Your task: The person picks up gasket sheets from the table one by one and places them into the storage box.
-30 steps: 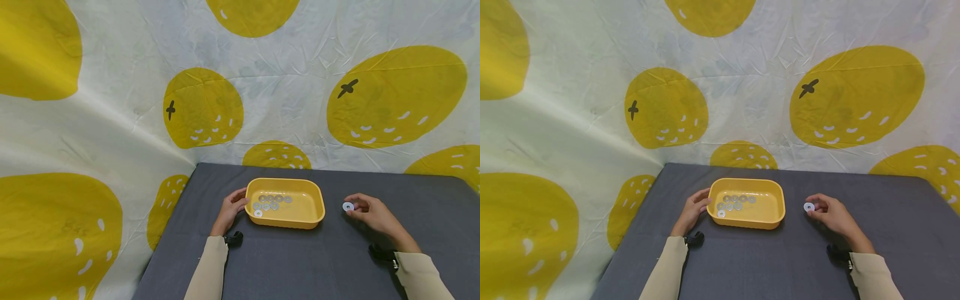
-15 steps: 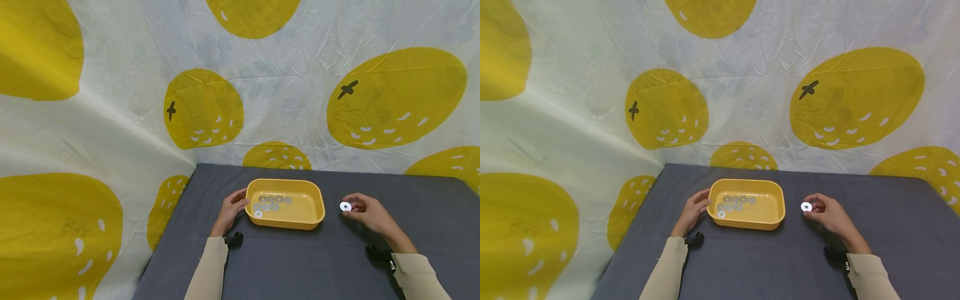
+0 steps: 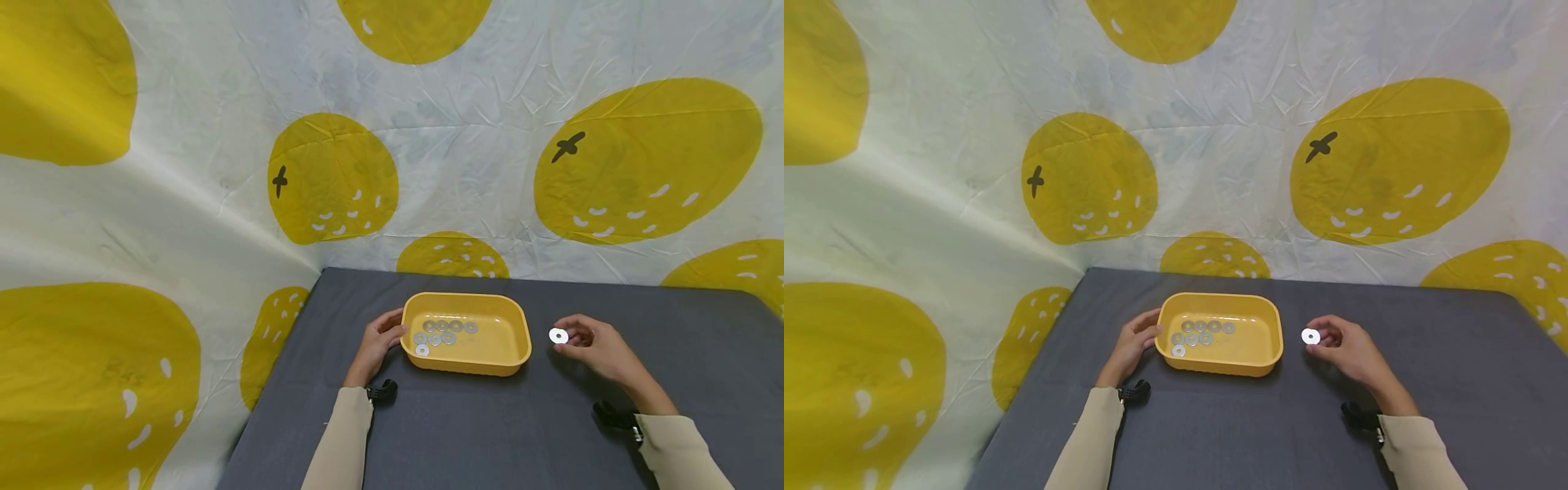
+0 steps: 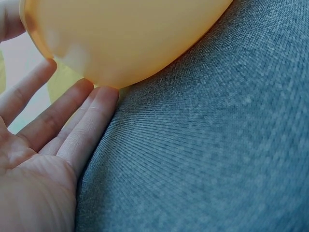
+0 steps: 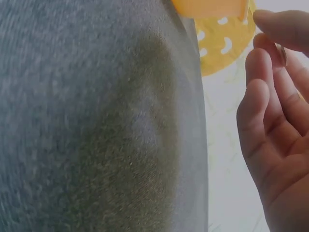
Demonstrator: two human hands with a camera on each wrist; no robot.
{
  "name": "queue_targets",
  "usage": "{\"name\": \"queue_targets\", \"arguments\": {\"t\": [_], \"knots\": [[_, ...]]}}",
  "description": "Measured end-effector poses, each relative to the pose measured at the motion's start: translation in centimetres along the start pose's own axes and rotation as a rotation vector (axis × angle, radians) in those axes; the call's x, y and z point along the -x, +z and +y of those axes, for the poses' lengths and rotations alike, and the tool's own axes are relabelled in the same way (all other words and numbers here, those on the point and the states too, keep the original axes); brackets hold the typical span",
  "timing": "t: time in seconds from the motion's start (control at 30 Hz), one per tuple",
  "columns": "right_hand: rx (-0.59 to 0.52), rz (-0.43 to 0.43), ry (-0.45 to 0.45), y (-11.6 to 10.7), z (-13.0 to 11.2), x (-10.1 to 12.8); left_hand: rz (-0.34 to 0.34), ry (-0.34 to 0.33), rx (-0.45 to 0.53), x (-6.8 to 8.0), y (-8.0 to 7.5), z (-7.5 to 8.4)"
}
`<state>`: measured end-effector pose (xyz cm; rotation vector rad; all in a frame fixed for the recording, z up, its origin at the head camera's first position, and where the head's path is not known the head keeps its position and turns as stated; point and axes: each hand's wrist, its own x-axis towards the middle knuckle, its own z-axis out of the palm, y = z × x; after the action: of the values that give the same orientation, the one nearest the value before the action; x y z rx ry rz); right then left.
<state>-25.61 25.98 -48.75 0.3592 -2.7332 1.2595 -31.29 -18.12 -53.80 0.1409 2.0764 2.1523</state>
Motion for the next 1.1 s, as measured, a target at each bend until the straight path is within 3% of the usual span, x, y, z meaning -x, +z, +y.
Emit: {"name": "queue_targets", "arguments": {"t": [0.53,1.1], "knots": [[0.104,0.101,-0.042,0.9,-1.1,0.0,-0.004,0.0,-0.009,0.0,-0.1,-0.1],[0.144,0.062,-0.011,1.2,-1.9,-0.1,0.018,-0.011,-0.003,0.1,0.2,0.3]]}}
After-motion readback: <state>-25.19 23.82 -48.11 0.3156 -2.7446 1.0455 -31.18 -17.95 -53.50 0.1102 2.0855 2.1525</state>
